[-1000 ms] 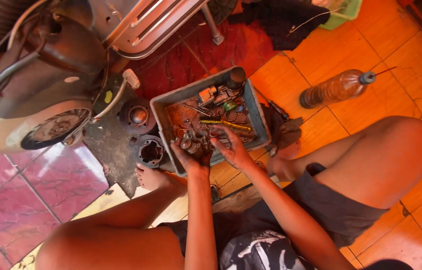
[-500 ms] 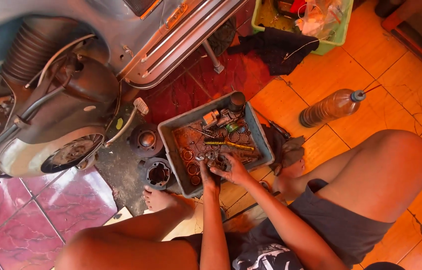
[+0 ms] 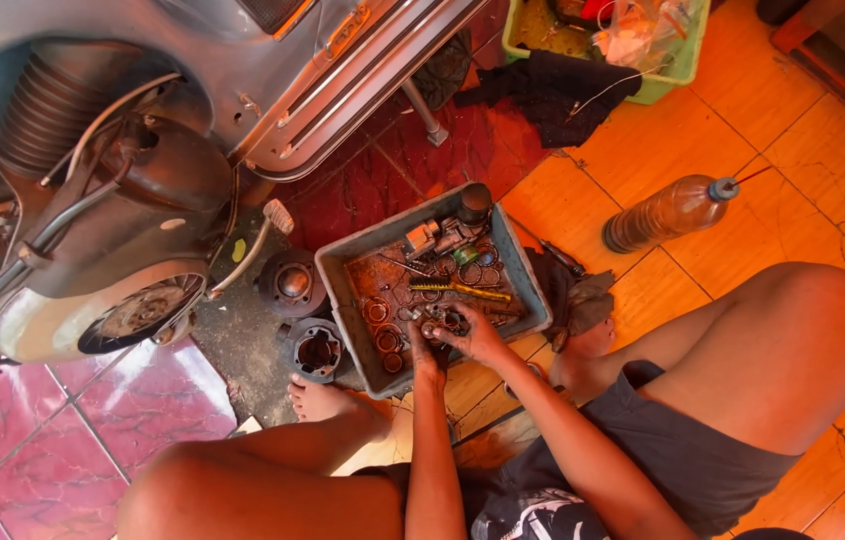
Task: The person sits on the floor and cleans a metallic engine part using a yellow brush and a dark cloth. They scrub the part thoroughly and then wipe it down with the cloth.
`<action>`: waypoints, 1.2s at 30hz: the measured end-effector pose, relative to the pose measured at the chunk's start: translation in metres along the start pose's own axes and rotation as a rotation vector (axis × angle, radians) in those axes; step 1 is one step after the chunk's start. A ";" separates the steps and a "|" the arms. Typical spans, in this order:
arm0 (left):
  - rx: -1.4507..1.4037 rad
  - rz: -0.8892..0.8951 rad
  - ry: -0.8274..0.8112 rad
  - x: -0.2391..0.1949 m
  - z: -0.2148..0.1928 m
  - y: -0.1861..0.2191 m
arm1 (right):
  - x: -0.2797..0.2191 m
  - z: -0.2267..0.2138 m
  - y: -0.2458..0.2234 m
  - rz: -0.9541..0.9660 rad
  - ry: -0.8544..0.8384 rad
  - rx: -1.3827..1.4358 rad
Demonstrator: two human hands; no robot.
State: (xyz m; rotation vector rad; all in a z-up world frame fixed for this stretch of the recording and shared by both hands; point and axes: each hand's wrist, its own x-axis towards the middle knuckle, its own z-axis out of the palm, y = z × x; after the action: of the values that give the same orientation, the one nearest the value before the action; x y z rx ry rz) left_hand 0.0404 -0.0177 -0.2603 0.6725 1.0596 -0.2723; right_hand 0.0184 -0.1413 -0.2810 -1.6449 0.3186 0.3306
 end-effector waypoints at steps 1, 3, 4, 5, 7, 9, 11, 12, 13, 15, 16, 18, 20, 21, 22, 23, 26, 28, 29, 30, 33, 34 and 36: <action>-0.007 -0.003 0.021 0.001 0.004 -0.002 | 0.002 -0.001 -0.015 0.016 -0.015 -0.001; -0.037 0.023 -0.085 0.003 0.002 -0.005 | 0.004 0.005 -0.040 -0.097 0.051 0.012; -0.045 0.024 -0.054 0.000 -0.007 -0.007 | -0.002 0.006 -0.029 -0.076 0.027 0.016; 0.025 0.012 -0.110 0.004 -0.001 -0.005 | 0.006 0.001 -0.023 -0.039 0.030 -0.004; 0.093 0.002 -0.168 -0.004 0.014 0.000 | 0.018 -0.007 -0.003 -0.005 0.031 -0.026; 0.185 -0.008 -0.095 -0.027 0.028 0.006 | 0.023 -0.010 0.026 0.169 0.050 0.096; 0.213 0.002 -0.067 -0.005 0.014 -0.003 | 0.016 -0.008 0.002 0.203 0.076 0.184; 0.243 0.012 -0.041 0.005 0.004 -0.009 | 0.011 -0.006 -0.009 0.235 0.103 0.272; 0.241 0.008 -0.033 0.030 -0.020 -0.022 | 0.007 -0.008 -0.015 0.243 0.100 0.270; 0.291 0.051 0.058 0.082 -0.064 -0.044 | 0.006 -0.011 -0.030 0.385 0.085 0.244; 0.286 0.055 0.059 0.061 -0.043 -0.032 | 0.009 -0.006 -0.019 0.383 0.080 0.241; 0.231 0.041 0.107 0.018 -0.004 -0.010 | 0.012 0.004 0.004 0.147 0.017 0.099; 0.197 0.005 0.111 0.012 0.014 -0.002 | 0.014 0.003 0.000 0.142 0.012 0.060; 0.163 -0.023 0.111 0.010 0.023 0.007 | 0.017 0.006 -0.004 0.128 0.007 0.025; 0.158 -0.015 0.118 0.014 0.014 0.000 | 0.016 0.007 0.002 0.126 -0.005 0.027; 0.156 -0.024 0.153 0.022 0.010 -0.001 | 0.023 0.010 0.004 0.182 0.012 0.111; 0.147 0.045 0.212 0.022 0.010 0.017 | 0.057 0.030 0.017 0.194 0.044 0.155; 0.116 0.112 0.252 0.007 0.008 0.031 | 0.076 0.051 0.021 0.162 0.043 0.097; 0.091 0.208 0.312 0.000 0.013 0.038 | 0.089 0.061 0.016 0.109 0.032 0.178; 0.064 0.304 0.374 -0.007 0.018 0.045 | 0.102 0.070 0.012 0.057 0.019 0.259; 0.109 0.451 0.513 -0.026 0.015 0.050 | 0.162 0.085 0.040 -0.077 -0.029 0.327; 0.103 0.457 0.515 -0.010 0.006 0.042 | 0.166 0.092 0.020 -0.081 -0.037 0.327; 0.070 0.462 0.494 0.020 -0.013 0.019 | 0.169 0.100 -0.018 -0.426 -0.077 -0.338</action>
State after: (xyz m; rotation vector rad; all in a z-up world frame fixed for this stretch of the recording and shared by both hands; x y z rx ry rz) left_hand 0.0504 0.0076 -0.2742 1.0569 1.3265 0.2738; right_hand 0.1777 -0.0422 -0.3409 -1.9728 -0.1578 0.1266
